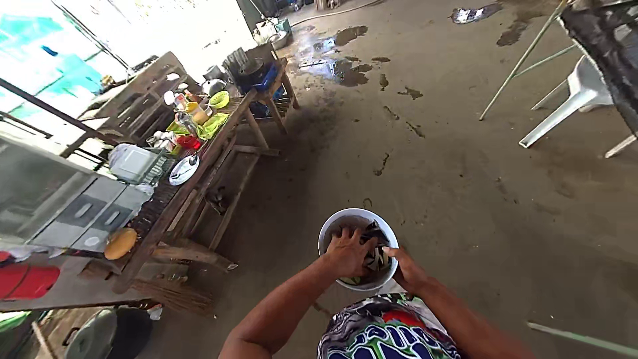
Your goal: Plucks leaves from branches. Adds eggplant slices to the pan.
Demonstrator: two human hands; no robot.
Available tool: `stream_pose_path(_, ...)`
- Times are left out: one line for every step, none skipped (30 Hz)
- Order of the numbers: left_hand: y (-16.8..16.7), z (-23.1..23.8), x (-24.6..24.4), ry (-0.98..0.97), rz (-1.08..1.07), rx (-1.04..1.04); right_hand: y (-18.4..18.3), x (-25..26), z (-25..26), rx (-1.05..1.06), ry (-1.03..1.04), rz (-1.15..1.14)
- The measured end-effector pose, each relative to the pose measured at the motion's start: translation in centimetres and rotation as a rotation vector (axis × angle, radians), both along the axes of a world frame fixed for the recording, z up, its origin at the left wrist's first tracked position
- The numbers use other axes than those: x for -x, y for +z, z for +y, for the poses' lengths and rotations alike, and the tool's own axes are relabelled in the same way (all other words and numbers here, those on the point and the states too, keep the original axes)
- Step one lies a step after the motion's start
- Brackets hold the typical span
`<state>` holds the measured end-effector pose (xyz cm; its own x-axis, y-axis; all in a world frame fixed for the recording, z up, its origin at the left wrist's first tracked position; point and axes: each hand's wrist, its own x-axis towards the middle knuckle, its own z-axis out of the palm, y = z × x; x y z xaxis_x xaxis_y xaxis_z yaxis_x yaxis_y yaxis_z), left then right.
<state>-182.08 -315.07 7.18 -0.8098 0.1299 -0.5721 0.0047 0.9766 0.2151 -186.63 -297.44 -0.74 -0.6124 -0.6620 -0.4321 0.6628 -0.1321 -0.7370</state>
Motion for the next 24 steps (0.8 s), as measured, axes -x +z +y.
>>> stream_pose_path(0.2,-1.8,2.6,-0.001,-0.014,-0.007,-0.5,2.9,-1.5,-0.005,0.007,0.006)
stream_pose_path(0.3,-3.5,5.1,0.002,-0.027,-0.022,-0.8,5.7,-2.9,-0.008,0.022,0.008)
stream_pose_path(0.2,-5.2,7.7,0.013,-0.039,-0.038,-0.9,8.7,-4.4,-0.009,0.039,0.015)
stream_pose_path(0.2,-6.6,10.5,0.035,-0.047,-0.041,-0.8,11.8,-5.8,-0.012,0.063,0.027)
stream_pose_path(0.1,-7.7,13.3,0.062,-0.049,-0.035,-0.4,15.1,-7.2,-0.020,0.096,0.036)
stream_pose_path(0.0,-8.6,16.0,0.091,-0.054,-0.025,0.2,18.0,-8.5,-0.030,0.125,0.029)
stream_pose_path(-0.2,-9.4,18.4,0.120,-0.044,-0.017,0.8,20.6,-9.8,-0.042,0.144,0.022)
stream_pose_path(-0.4,-10.7,21.0,0.152,-0.010,-0.009,1.4,23.2,-11.5,-0.042,0.152,0.015)
stream_pose_path(-0.5,-12.0,23.5,0.189,0.028,-0.012,1.7,25.9,-13.2,-0.034,0.155,0.009)
stream_pose_path(-0.7,-13.2,25.9,0.226,0.056,-0.021,1.9,28.4,-14.7,-0.032,0.162,0.010)
stream_pose_path(-0.9,-14.4,28.3,0.261,0.072,-0.029,1.9,30.8,-16.0,-0.032,0.169,0.014)
stream_pose_path(-1.1,-15.6,30.5,0.292,0.072,-0.032,1.8,33.0,-17.4,-0.030,0.175,0.020)
stream_pose_path(-1.3,-17.0,32.5,0.316,0.067,-0.031,1.8,35.0,-19.0,-0.032,0.178,0.029)
stream_pose_path(-1.5,-18.5,34.6,0.328,0.067,-0.024,1.7,37.0,-20.7,-0.033,0.183,0.035)
stream_pose_path(-1.8,-20.2,36.6,0.336,0.069,-0.019,1.5,39.0,-22.5,-0.027,0.187,0.035)
stream_pose_path(-2.1,-22.1,38.6,0.339,0.061,-0.021,1.1,41.0,-24.3,-0.018,0.197,0.034)
stream_pose_path(-2.5,-23.9,40.7,0.336,0.035,-0.036,0.7,42.9,-25.9,-0.016,0.204,0.033)
stream_pose_path(-2.8,-25.8,42.7,0.327,0.003,-0.055,0.3,44.7,-27.5,-0.017,0.198,0.032)
stream_pose_path(-3.0,-27.7,44.8,0.316,-0.018,-0.071,0.0,46.5,-29.3,-0.021,0.186,0.031)
stream_pose_path(-3.2,-29.6,47.0,0.300,-0.019,-0.079,-0.1,48.5,-31.2,-0.030,0.163,0.033)
stream_pose_path(-3.5,-31.5,49.2,0.286,0.003,-0.076,-0.2,50.4,-33.1,-0.029,0.141,0.034)
stream_pose_path(-3.8,-33.5,51.4,0.272,0.039,-0.070,-0.3,52.3,-35.1,-0.021,0.122,0.041)
stream_pose_path(-3.9,-35.5,53.6,0.261,0.063,-0.070,-0.4,54.1,-37.0,-0.014,0.102,0.052)
stream_pose_path(-3.8,-37.4,55.6,0.245,0.069,-0.076,-0.5,55.8,-38.8,-0.010,0.072,0.057)
